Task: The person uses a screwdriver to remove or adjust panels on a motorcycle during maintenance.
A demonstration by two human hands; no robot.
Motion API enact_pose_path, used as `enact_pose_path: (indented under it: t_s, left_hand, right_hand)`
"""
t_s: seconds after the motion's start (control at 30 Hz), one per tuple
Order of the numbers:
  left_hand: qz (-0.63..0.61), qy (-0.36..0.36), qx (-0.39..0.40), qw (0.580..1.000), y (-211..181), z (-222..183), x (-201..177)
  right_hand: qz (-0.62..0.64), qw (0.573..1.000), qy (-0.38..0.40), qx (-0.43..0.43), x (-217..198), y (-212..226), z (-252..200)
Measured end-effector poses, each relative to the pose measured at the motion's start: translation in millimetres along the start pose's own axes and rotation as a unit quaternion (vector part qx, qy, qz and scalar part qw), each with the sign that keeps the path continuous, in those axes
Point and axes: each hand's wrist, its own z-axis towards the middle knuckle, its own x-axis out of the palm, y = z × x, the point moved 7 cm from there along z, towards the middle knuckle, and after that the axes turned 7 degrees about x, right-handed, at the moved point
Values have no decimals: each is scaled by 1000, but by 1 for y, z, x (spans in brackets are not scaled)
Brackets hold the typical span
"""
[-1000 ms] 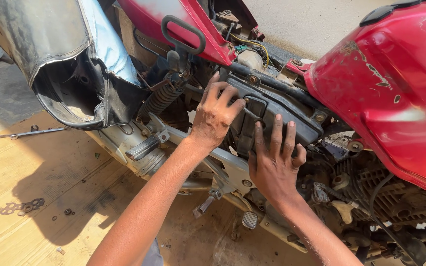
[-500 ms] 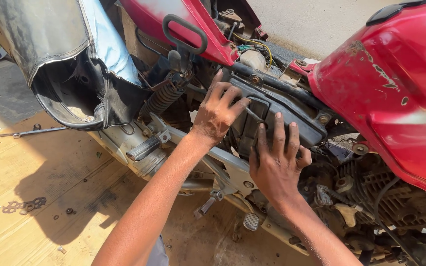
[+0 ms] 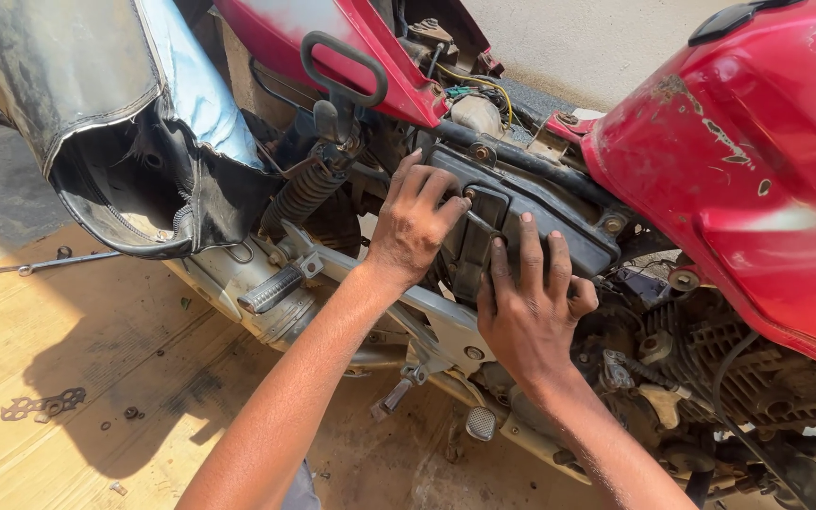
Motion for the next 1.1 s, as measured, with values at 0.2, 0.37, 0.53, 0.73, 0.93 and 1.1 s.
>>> enact_pose_path:
  t_s: [0.2,0.37,0.53,0.73,0.93,1.1]
  left_hand:
    - [27,17,3,1000,3,-7,3]
    - [20,34,-56,998,0,-23,7]
    - [-30,131,-158,978,-16,-58,38]
    - [-110,168,-251,947,-21,-50,30]
    - [-20,289,-219,932,-15,-35,29]
    - [73,230,-131,962,-5,-26,10]
  right_hand:
    - [22,1000,3,5,-4,2,3]
    - [31,1000,-2,1,-5,-4,0]
    - [46,999,-11,-4,0,-8,-4]
    - [63,998,-17,11,-9,-2,5]
    - [72,997,-18,12,-11,-6,5]
    - [62,998,-9,-5,-7,-11,-4]
